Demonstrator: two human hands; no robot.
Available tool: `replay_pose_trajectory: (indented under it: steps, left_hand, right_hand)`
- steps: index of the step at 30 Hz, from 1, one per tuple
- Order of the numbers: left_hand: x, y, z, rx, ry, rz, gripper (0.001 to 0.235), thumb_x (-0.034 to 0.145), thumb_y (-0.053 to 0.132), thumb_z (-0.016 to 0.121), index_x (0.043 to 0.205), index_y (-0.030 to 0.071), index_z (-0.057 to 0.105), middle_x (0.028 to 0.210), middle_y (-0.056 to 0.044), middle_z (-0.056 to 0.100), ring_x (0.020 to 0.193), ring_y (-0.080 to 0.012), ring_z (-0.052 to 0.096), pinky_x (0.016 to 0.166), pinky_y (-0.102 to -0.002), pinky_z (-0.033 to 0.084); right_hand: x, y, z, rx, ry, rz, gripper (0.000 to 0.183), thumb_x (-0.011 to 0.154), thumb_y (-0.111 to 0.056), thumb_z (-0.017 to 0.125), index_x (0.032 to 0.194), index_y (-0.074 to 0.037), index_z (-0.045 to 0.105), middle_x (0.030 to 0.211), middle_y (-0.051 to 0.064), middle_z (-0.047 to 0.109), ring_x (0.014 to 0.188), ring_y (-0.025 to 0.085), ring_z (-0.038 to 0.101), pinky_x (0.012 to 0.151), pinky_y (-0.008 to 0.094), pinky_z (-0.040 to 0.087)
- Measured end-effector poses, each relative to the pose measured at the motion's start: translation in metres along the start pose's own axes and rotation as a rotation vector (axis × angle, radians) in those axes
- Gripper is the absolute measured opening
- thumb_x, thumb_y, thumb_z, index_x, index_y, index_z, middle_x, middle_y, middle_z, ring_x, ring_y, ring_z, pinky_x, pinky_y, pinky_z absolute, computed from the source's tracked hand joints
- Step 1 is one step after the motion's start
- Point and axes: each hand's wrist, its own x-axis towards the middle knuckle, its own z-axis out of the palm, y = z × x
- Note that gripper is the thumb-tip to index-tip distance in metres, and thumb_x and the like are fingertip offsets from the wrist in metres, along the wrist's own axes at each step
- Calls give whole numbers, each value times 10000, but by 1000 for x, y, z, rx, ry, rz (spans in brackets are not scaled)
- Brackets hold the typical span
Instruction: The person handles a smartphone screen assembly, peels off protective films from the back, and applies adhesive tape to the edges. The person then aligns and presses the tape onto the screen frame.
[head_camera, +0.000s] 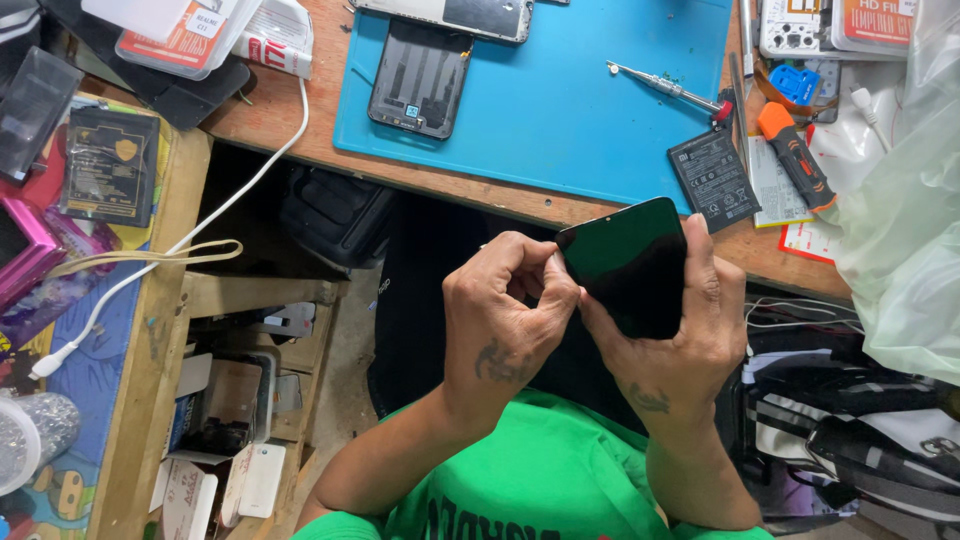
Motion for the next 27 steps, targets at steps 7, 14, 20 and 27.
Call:
replay_pose_trajectory:
  steps: [7,14,20,27]
  left_hand:
    - [-1,0,-6,-15,-71,14,41,925,28,695,907,-9,696,761,-39,682,647,-64,661,584,-216,548]
    - [-1,2,-11,-23,-162,90,85,889,24,702,971,3,694,824,-42,658,712,-90,651,658,-243,556]
    - [-1,2,-12,-88,-199,97,132,892,29,694,1022,21,706,839,-32,644,745,-85,642,677,-238,560]
    - [-1,0,-11,-74,-178,91,133,890,31,703,1023,17,704,835,-22,639,732,-82,616,684,-233,538]
  right_hand:
    - [8,8,-3,302,-174,160,954,689,-162,930,1509,43,487,1218,159,634,1112,248,670,969,362,554]
    - [3,36,8,1051,-434,366,926,764,-146,893,1547,64,446,1273,159,654,1193,201,654,1077,342,527]
    - [-1,55,21,1397,-602,493,916,769,-225,871,1510,97,439,1319,176,643,1180,233,641,1051,366,507]
    - [-13,68,37,1441,-718,514,958,789,-529,814,1412,129,503,1253,176,640,1169,269,654,1056,389,495]
